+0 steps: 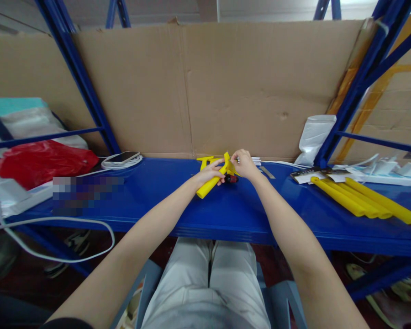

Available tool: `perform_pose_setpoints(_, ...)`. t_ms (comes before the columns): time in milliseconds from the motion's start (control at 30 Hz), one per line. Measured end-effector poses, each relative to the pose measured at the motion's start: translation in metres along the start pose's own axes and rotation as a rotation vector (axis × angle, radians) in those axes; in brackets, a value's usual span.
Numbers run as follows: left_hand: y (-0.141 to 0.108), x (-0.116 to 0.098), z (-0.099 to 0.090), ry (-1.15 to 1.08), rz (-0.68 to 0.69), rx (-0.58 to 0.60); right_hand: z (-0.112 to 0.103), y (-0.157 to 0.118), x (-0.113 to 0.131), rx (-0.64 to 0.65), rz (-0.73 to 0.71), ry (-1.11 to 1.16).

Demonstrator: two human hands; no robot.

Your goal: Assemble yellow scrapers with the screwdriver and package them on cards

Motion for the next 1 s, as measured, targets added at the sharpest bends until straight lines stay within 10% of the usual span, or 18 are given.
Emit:
perform_pose_setpoints(800, -0.004, -0.005, -0.001, -0.155, 0.005, -0.070, -0.003, -0.002, -0.001, -0.070, 0.018, -0.049)
perform_pose_setpoints(1000, -0.001, -0.001, -0.021, -0.197, -0.016, -0.233, 0.016, -0.007, 0.003, 0.196, 0.069, -0.084)
Point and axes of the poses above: each hand's wrist, its own y-axis towards the middle knuckle, its own z-axis out of the palm, x = y × z, the point moved 9 cm from there along y, towards the middle knuckle, and after that the axes turned 1 degree about -z, right-handed, at the moved point
